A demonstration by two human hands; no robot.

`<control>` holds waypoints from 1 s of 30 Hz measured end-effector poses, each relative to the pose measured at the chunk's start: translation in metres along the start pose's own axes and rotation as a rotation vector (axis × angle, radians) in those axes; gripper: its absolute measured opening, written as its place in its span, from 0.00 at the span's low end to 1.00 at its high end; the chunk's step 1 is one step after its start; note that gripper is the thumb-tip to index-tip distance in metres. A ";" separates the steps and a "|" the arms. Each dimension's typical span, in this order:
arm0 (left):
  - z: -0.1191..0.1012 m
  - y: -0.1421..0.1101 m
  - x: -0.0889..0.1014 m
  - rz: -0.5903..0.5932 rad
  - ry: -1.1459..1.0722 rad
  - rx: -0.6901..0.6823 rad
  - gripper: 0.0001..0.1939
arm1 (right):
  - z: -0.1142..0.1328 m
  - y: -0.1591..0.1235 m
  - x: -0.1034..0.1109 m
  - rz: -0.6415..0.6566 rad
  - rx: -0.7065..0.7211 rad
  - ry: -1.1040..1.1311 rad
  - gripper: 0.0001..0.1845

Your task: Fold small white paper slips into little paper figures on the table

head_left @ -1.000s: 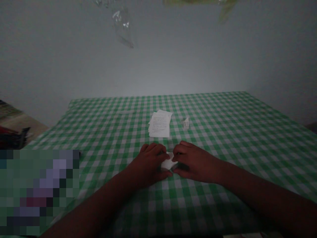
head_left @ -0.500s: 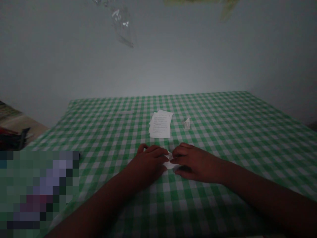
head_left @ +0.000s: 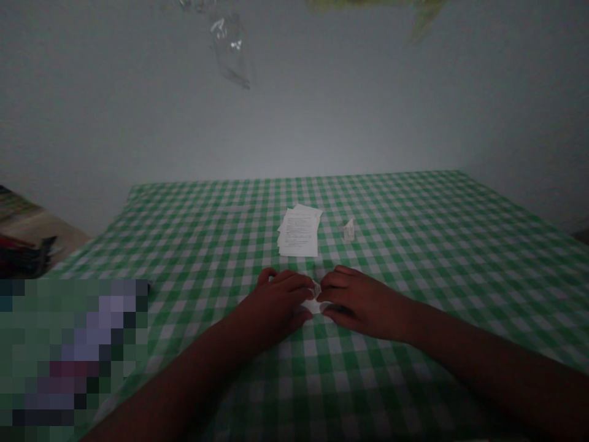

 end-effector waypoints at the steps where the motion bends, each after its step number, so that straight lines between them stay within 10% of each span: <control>1: 0.000 0.000 0.001 -0.003 -0.012 -0.002 0.13 | 0.000 0.000 0.000 0.000 0.000 0.009 0.09; 30: 0.007 0.003 -0.001 -0.181 -0.075 0.160 0.03 | 0.017 -0.001 -0.001 -0.237 0.085 -0.222 0.09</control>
Point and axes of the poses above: each hand's wrist, its own y-axis towards the middle knuckle, its own x-axis out of the back of the hand, z = x × y, the point moved 6 cm from there along y, towards the middle knuckle, and after that the axes turned 7 degrees about y, right-handed, at the moved point
